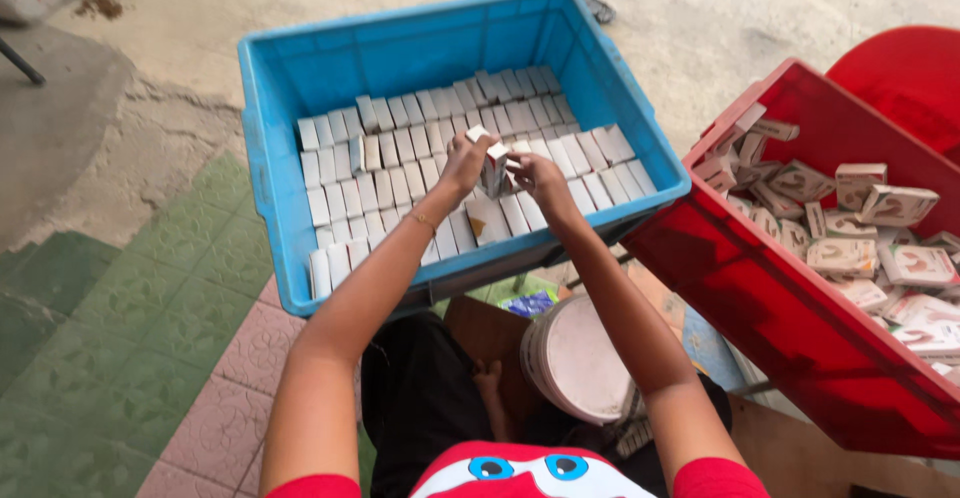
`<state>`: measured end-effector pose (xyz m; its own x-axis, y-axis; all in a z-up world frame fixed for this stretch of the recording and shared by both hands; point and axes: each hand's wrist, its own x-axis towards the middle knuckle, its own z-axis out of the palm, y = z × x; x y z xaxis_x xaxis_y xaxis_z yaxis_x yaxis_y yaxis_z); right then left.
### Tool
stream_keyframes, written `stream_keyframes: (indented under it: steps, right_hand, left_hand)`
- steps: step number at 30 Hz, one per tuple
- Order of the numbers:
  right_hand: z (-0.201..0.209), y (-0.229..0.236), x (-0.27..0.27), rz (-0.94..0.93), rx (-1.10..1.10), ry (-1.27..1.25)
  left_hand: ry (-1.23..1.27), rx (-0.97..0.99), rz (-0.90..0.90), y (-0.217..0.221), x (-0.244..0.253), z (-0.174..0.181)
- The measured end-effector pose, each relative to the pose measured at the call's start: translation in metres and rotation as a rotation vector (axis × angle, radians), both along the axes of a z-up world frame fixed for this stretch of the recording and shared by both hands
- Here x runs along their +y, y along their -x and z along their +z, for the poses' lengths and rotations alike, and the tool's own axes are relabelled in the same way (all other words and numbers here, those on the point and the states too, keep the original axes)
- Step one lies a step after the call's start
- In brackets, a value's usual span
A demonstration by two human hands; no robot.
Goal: The person sits on the floor and wipes small white boxes with a cloth, then places them into a blue crate. The person repeats this process, taking boxes from a red crate, wiping them, and moving them to the blue crate.
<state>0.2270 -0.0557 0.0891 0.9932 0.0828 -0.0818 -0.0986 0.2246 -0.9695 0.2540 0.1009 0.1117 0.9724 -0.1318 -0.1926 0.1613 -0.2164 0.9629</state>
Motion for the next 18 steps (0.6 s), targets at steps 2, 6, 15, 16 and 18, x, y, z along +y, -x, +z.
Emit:
stream_keyframes:
  steps: [2,6,15,16,18]
  right_hand:
    - [0.027,0.021,0.006,-0.023,0.007,0.084]
    - [0.054,0.035,0.011,-0.049,-0.035,0.362]
    - [0.047,0.039,0.017,-0.051,-0.454,0.988]
    - [0.044,0.039,0.021,-0.053,-0.451,0.988]
    - [0.038,0.038,0.03,-0.016,-0.377,1.228]
  left_hand:
    - [-0.012,0.05,-0.039,0.021,0.002,0.02]
    - [-0.005,0.127,-0.108,0.01,0.002,-0.003]
    - [0.036,0.149,-0.134,0.017,0.001,0.012]
    - [0.036,0.15,-0.137,0.03,0.002,0.033]
    - [-0.121,0.131,-0.277,0.054,0.004,0.074]
